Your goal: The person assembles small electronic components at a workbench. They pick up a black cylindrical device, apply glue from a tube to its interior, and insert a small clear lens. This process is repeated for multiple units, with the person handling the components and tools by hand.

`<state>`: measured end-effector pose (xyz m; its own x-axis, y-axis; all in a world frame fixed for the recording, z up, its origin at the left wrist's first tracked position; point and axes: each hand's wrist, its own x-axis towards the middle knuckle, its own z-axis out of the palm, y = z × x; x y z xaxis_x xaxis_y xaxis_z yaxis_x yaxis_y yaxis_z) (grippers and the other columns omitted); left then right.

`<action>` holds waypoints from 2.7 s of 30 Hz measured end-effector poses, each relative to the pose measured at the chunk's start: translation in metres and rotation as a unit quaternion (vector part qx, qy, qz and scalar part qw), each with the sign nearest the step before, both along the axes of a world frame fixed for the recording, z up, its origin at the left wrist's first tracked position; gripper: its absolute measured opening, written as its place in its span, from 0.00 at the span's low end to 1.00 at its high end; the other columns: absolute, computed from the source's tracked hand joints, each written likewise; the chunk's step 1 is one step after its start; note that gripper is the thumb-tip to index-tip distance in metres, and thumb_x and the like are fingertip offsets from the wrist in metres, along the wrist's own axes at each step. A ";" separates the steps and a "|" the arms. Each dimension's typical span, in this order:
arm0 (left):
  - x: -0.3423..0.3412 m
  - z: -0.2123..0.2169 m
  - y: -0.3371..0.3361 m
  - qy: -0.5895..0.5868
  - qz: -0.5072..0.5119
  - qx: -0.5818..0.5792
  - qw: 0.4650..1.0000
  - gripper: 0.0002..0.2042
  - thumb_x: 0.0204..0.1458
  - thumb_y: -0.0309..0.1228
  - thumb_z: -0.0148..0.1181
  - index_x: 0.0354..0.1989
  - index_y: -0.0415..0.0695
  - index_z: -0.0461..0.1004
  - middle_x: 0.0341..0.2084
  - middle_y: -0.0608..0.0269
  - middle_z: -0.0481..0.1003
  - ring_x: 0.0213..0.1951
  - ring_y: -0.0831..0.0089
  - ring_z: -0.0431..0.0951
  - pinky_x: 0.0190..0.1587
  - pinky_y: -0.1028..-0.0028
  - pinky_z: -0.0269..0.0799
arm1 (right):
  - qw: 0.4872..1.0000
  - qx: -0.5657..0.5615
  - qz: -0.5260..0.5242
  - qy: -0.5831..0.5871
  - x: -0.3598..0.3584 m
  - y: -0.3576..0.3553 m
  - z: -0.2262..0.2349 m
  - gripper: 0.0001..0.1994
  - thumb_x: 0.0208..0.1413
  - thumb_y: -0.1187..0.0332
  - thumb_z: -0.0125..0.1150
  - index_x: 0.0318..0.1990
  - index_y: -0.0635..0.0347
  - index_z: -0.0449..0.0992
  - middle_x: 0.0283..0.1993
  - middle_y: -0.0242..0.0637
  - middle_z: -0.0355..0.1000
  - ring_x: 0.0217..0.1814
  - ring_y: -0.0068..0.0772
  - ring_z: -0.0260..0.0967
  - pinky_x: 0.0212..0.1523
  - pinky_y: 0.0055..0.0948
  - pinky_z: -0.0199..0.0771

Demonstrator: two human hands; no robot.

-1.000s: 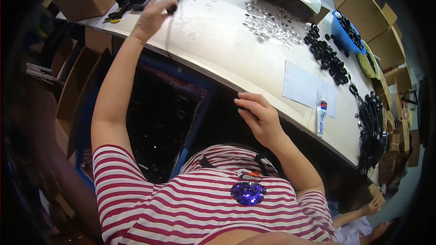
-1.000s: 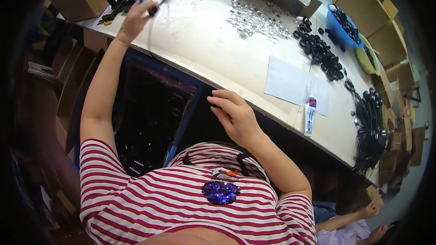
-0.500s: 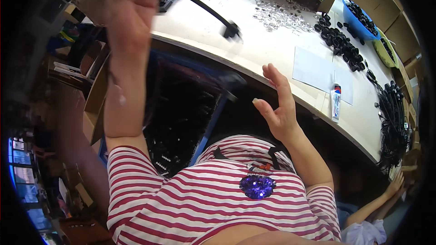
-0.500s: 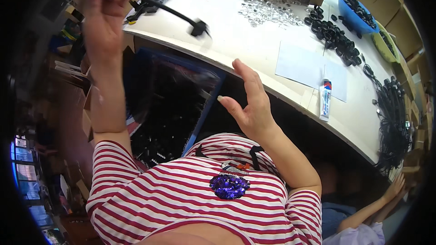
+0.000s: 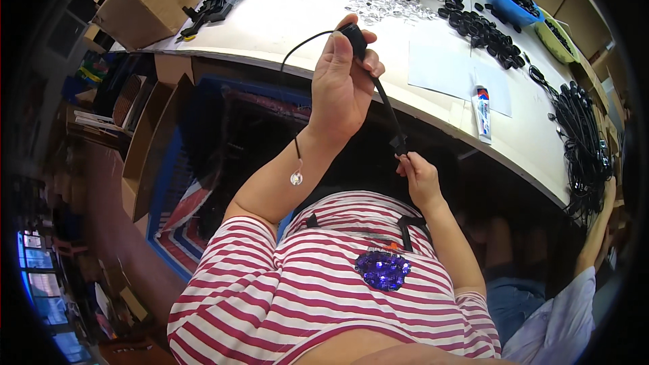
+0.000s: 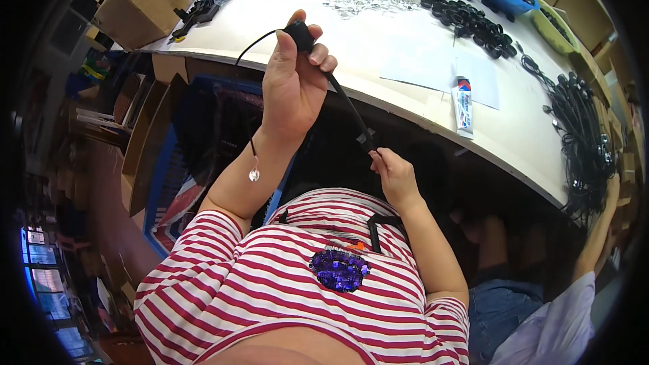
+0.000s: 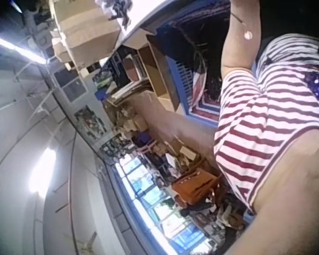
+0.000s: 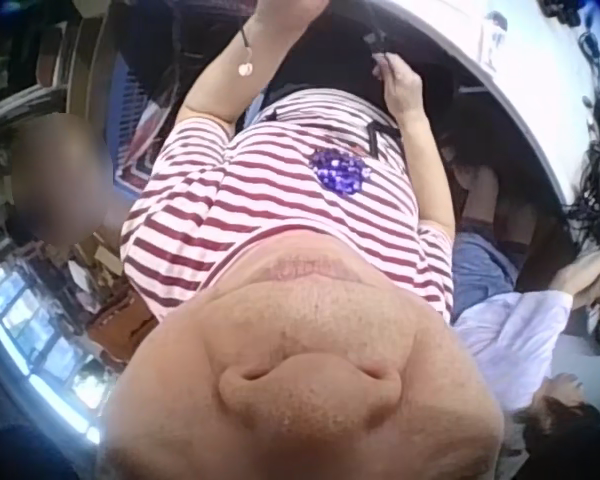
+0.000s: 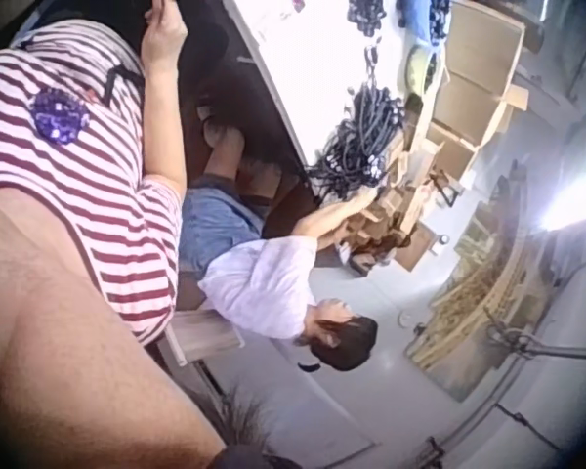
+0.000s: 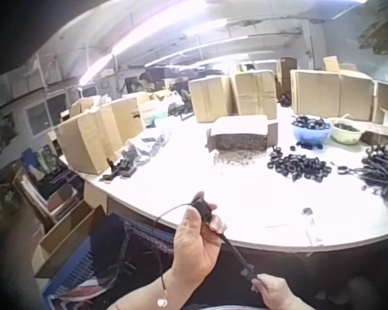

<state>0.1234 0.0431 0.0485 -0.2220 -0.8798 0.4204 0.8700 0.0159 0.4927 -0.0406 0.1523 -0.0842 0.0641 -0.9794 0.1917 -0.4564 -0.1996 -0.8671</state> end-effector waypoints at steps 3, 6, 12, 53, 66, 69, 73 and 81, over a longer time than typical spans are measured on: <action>0.000 0.010 -0.001 -0.020 0.029 -0.042 0.998 0.21 0.55 0.42 0.49 0.54 0.45 0.59 0.37 0.64 0.68 0.28 0.79 0.64 0.34 0.77 0.61 | 0.998 -0.034 -0.003 0.054 -0.008 0.009 -0.031 0.08 0.55 0.72 0.50 0.39 0.65 0.72 0.29 0.45 0.73 0.28 0.41 0.71 0.31 0.31 0.71; 0.007 0.022 -0.003 -0.039 0.023 -0.076 0.996 0.22 0.55 0.41 0.49 0.55 0.44 0.58 0.37 0.63 0.68 0.28 0.79 0.64 0.34 0.77 0.62 | 0.996 0.025 -0.004 0.091 -0.011 0.015 -0.045 0.10 0.55 0.69 0.50 0.42 0.61 0.73 0.33 0.43 0.73 0.39 0.45 0.69 0.40 0.35 0.68; 0.012 0.017 0.002 -0.073 0.010 -0.073 0.995 0.23 0.55 0.40 0.48 0.56 0.42 0.56 0.38 0.61 0.67 0.29 0.79 0.64 0.35 0.77 0.62 | 0.980 0.006 -0.014 0.201 -0.019 0.012 -0.062 0.10 0.53 0.67 0.52 0.42 0.56 0.74 0.36 0.46 0.73 0.38 0.48 0.69 0.41 0.38 0.68; -0.024 -0.137 0.068 -0.304 -0.118 0.022 0.945 0.19 0.49 0.21 0.56 0.50 0.37 0.64 0.36 0.65 0.70 0.38 0.81 0.70 0.41 0.81 0.70 | 0.985 -0.109 -0.011 -0.136 0.007 -0.021 0.066 0.06 0.52 0.71 0.53 0.31 0.66 0.71 0.35 0.38 0.70 0.36 0.27 0.68 0.37 0.22 0.68; 0.032 -0.053 0.018 -0.579 -0.040 -0.134 0.803 0.12 0.55 0.34 0.51 0.40 0.39 0.73 0.31 0.66 0.74 0.34 0.82 0.70 0.37 0.83 0.64 | 0.972 0.186 0.103 -0.100 0.001 -0.019 0.075 0.08 0.53 0.66 0.54 0.29 0.63 0.71 0.20 0.24 0.62 0.23 0.13 0.58 0.25 0.14 0.58; 0.032 -0.053 0.017 -0.612 -0.077 -0.138 0.775 0.11 0.52 0.33 0.55 0.36 0.38 0.75 0.29 0.64 0.75 0.31 0.81 0.72 0.35 0.83 0.65 | 0.971 0.190 0.107 -0.095 -0.003 -0.018 0.072 0.09 0.53 0.66 0.54 0.29 0.63 0.71 0.21 0.24 0.62 0.23 0.13 0.58 0.25 0.14 0.58; 0.033 -0.058 0.018 -0.604 -0.111 -0.102 0.783 0.09 0.48 0.31 0.59 0.34 0.38 0.76 0.26 0.63 0.75 0.30 0.80 0.73 0.34 0.83 0.66 | 0.969 0.193 0.102 -0.116 -0.008 -0.016 0.071 0.09 0.54 0.65 0.54 0.30 0.61 0.71 0.22 0.24 0.62 0.23 0.12 0.58 0.25 0.13 0.58; 0.026 -0.060 0.027 -0.660 -0.115 -0.142 0.729 0.08 0.47 0.30 0.60 0.31 0.37 0.75 0.22 0.68 0.73 0.25 0.85 0.70 0.27 0.85 0.63 | 0.973 0.191 0.090 -0.091 -0.014 -0.013 0.074 0.09 0.52 0.63 0.56 0.30 0.60 0.73 0.20 0.24 0.64 0.22 0.12 0.60 0.24 0.12 0.60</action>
<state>0.1492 0.0700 -0.0111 -0.7261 -0.6742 -0.1350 -0.3633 0.2095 0.9078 -0.0545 0.1390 -0.0106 0.2411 -0.9572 -0.1604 -0.2750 0.0912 -0.9571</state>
